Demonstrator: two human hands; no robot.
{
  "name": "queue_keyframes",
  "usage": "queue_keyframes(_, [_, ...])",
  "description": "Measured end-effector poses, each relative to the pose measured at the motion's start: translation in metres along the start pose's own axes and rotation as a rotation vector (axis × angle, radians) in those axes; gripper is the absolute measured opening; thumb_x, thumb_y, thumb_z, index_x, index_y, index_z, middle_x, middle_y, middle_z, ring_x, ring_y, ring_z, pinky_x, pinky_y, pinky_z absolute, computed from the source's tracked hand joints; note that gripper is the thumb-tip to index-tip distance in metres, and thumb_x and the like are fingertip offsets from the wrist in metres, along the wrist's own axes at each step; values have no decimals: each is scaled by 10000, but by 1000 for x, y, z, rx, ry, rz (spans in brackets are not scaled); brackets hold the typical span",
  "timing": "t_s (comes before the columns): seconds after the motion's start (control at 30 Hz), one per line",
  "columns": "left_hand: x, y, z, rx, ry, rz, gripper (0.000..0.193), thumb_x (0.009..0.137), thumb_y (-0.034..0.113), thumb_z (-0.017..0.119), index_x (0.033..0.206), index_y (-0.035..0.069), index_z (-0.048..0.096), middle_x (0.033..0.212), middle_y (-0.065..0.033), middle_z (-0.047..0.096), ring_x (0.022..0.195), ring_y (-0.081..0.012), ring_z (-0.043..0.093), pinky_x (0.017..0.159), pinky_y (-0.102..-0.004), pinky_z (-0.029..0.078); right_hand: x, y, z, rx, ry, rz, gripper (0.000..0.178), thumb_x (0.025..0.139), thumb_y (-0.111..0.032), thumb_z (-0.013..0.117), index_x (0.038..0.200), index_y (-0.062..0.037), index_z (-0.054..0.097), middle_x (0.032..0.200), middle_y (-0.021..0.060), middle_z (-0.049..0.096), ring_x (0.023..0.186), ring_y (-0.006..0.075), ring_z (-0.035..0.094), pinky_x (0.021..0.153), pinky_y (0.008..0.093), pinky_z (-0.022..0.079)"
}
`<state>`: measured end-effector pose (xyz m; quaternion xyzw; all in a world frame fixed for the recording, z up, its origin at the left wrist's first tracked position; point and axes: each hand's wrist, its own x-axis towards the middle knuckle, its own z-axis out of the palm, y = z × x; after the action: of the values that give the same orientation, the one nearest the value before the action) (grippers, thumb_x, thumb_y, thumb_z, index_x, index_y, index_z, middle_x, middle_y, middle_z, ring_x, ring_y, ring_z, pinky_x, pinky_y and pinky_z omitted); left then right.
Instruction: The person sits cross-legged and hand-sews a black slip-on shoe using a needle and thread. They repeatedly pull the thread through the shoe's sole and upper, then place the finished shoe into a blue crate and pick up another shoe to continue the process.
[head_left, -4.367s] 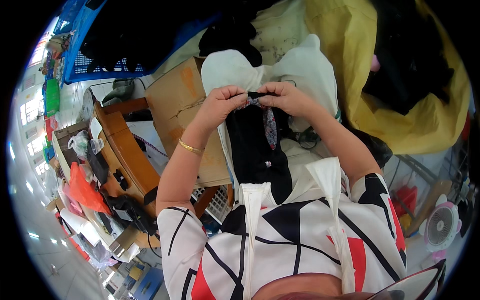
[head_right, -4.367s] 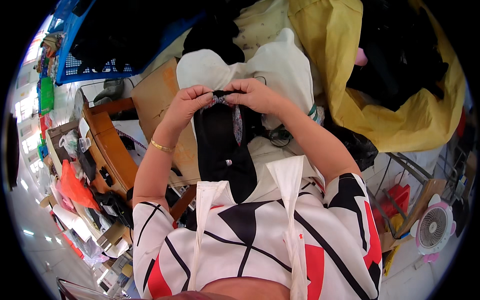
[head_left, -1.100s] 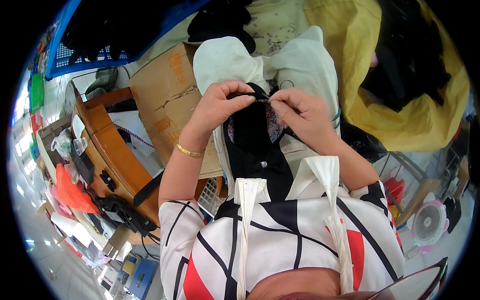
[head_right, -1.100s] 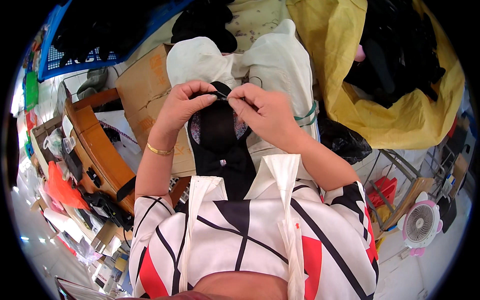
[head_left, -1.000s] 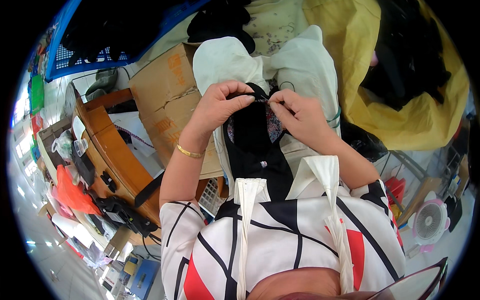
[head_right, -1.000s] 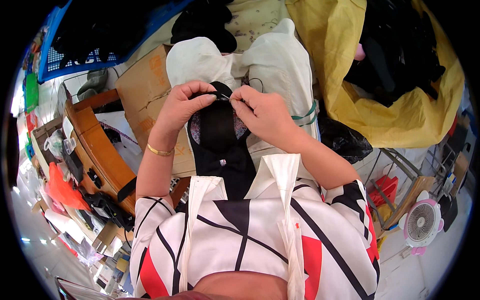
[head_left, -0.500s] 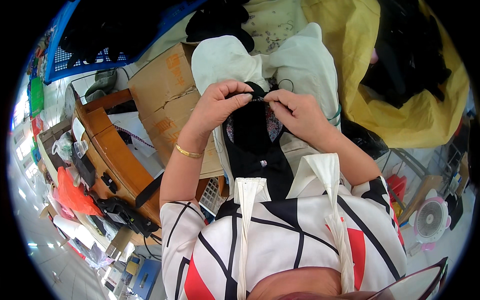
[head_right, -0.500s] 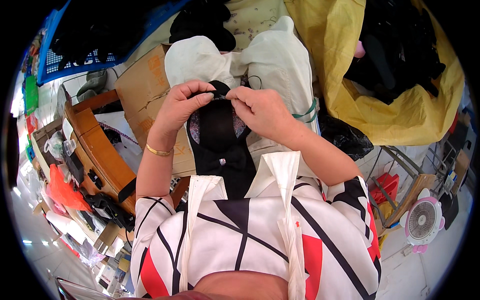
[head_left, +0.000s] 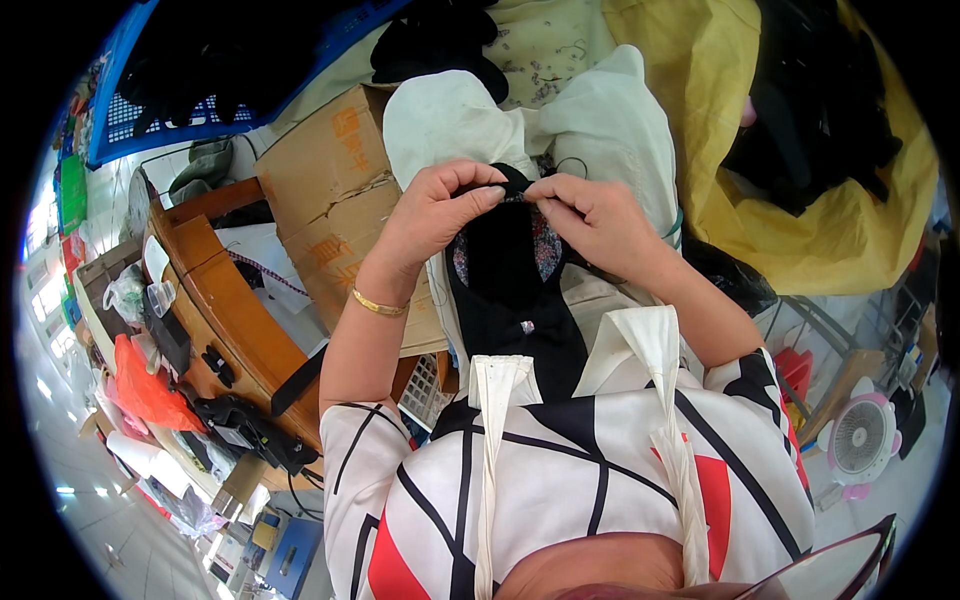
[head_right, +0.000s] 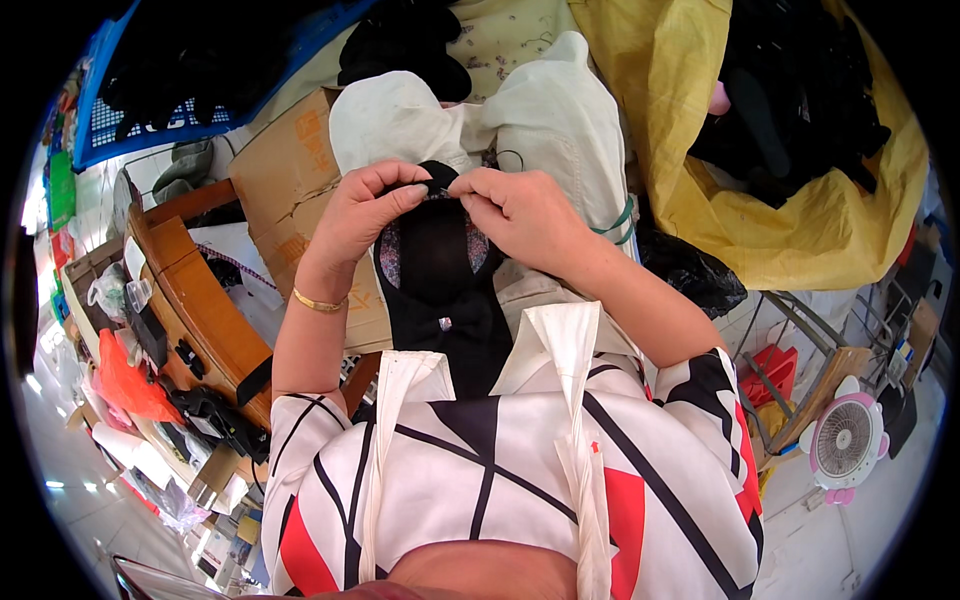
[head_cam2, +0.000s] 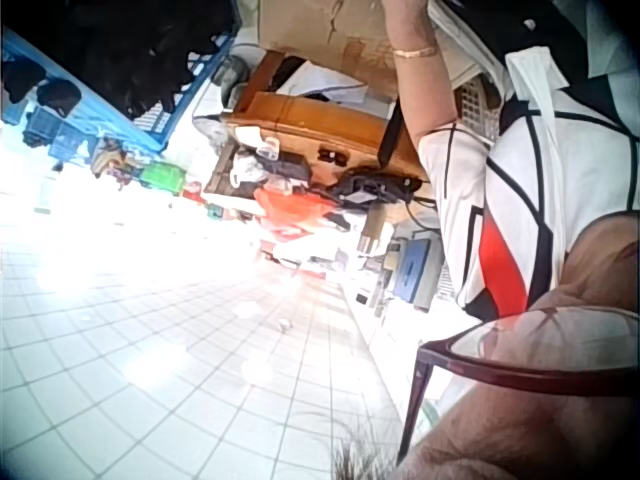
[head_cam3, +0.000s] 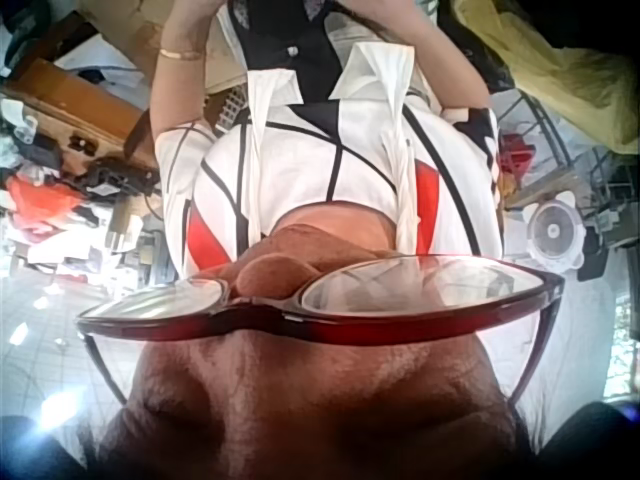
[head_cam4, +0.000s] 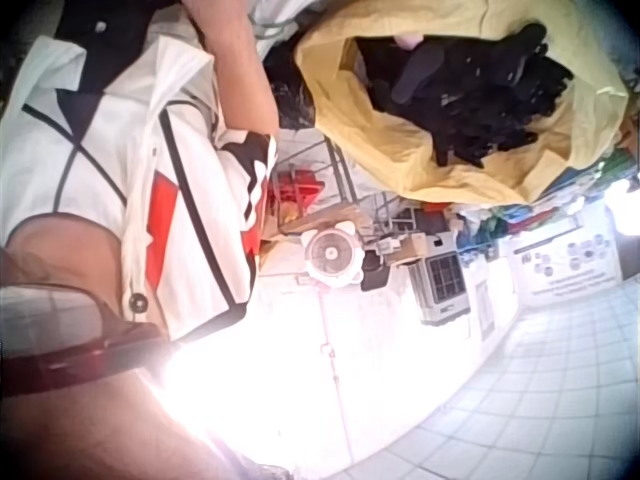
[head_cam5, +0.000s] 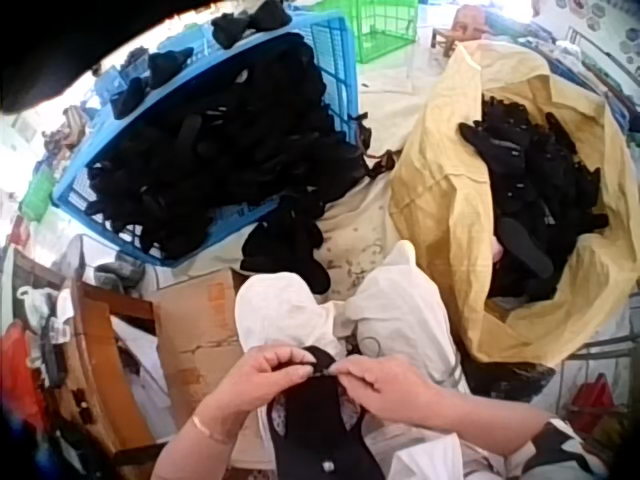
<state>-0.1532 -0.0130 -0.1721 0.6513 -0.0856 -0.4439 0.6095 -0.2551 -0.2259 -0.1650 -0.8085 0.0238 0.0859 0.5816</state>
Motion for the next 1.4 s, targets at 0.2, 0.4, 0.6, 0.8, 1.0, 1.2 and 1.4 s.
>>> queue_keyframes(0.2, [1, -2, 0, -7, -15, 20, 189, 928, 110, 652, 1054, -27, 681, 926, 33, 637, 853, -43, 540, 775, -211, 461, 6, 4, 2, 63, -10, 8, 117, 945, -88, 601, 1043, -48, 651, 845, 126, 700, 710, 254, 665, 667, 317, 518])
queue_keyframes(0.4, [2, -9, -7, 0, -57, 18, 206, 954, 118, 658, 1122, -1, 662, 1007, 27, 644, 923, -48, 562, 841, -220, 470, 9, 7, 7, 65, -1, 2, 101, 954, -94, 598, 1036, -44, 631, 827, 130, 690, 702, 261, 657, 660, 328, 510])
queue_keyframes(0.6, [1, -2, 5, -64, -11, 34, 132, 930, 93, 636, 1021, -2, 656, 912, 44, 592, 861, -44, 511, 771, -220, 443, 2, 1, -6, -43, -52, -2, 105, 952, -102, 602, 1030, -36, 626, 773, 103, 641, 637, 208, 569, 614, 311, 467])
queue_keyframes(0.8, [1, -12, 8, -84, 108, 288, 32, 906, 57, 639, 880, 44, 628, 889, 8, 562, 880, -108, 545, 816, -241, 444, -24, -49, -45, 346, 13, 197, 95, 985, -83, 549, 983, -27, 625, 700, -39, 553, 576, 37, 512, 518, 234, 396])
queue_keyframes(1.0, [-10, 20, 13, 503, 142, 402, 278, 907, 201, 661, 713, 5, 622, 869, -93, 603, 846, -203, 584, 804, -307, 467, -51, -87, -84, 1115, -350, -381, 92, 962, -65, 571, 931, 4, 623, 642, 0, 570, 535, 117, 522, 482, 237, 398])
queue_keyframes(1.2, [-7, 54, 36, 1008, 231, -8, 340, 817, 336, 677, 715, 12, 693, 805, -152, 652, 799, -340, 613, 710, -388, 491, -48, -128, -79, 1368, -954, -769, 116, 921, -55, 654, 945, 51, 694, 655, 77, 603, 514, 217, 530, 467, 313, 440])
queue_keyframes(1.4, [-8, 27, 18, 656, 237, 308, 288, 841, 249, 766, 797, -15, 659, 778, -66, 603, 696, -184, 562, 662, -317, 466, -54, -95, -71, 1071, -751, -415, 69, 945, -51, 621, 953, 8, 656, 699, 49, 607, 537, 160, 544, 492, 293, 436])
